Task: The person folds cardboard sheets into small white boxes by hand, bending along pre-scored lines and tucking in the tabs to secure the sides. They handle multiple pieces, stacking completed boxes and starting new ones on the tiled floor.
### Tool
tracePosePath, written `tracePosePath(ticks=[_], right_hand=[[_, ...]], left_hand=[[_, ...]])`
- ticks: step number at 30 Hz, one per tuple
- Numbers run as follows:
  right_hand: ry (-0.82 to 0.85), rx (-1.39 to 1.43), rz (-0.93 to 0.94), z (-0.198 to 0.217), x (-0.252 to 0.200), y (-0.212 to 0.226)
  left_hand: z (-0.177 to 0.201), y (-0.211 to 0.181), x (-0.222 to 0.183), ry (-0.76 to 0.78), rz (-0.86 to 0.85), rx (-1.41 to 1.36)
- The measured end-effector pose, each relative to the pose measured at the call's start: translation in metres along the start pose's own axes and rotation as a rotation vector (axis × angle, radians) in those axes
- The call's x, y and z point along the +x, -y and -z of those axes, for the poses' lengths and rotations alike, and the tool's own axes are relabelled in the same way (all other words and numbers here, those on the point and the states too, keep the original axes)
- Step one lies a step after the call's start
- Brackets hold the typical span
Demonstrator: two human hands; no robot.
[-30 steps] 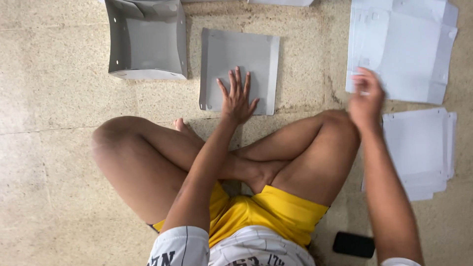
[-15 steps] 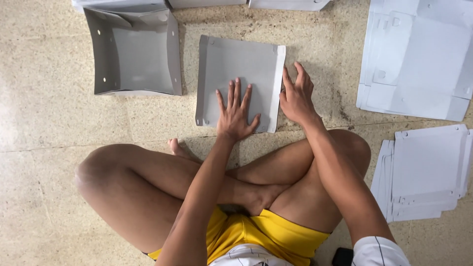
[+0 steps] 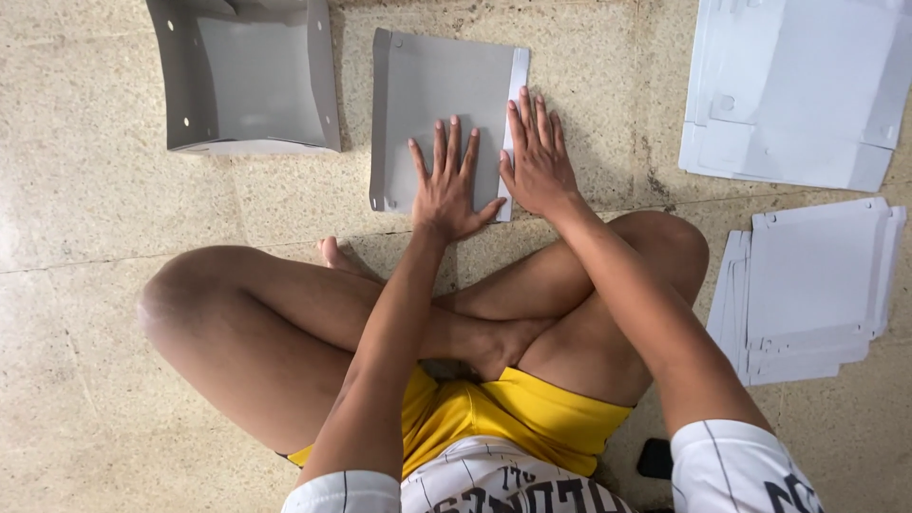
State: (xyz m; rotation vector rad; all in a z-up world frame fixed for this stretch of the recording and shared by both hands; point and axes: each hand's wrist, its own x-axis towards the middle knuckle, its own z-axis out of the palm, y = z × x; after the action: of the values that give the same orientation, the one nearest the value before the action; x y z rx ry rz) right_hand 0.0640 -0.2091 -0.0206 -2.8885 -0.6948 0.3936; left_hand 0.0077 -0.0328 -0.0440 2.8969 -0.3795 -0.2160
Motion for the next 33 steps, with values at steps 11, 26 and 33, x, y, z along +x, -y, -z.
tracePosePath(ticks=[11,26,33], right_hand=[[-0.393,0.415,0.033,-0.01,-0.003,-0.02],[0.514,0.456,-0.397,0.048,-0.029,0.023],[0.472,0.366,-0.379,0.027,-0.035,0.016]], left_hand=[[0.0,0.001,0.005,0.065,-0.187,-0.045],[-0.009,0.007,0.005,-0.087,-0.196,-0.163],[-0.01,0.009,0.005,-0.081,-0.212,-0.205]])
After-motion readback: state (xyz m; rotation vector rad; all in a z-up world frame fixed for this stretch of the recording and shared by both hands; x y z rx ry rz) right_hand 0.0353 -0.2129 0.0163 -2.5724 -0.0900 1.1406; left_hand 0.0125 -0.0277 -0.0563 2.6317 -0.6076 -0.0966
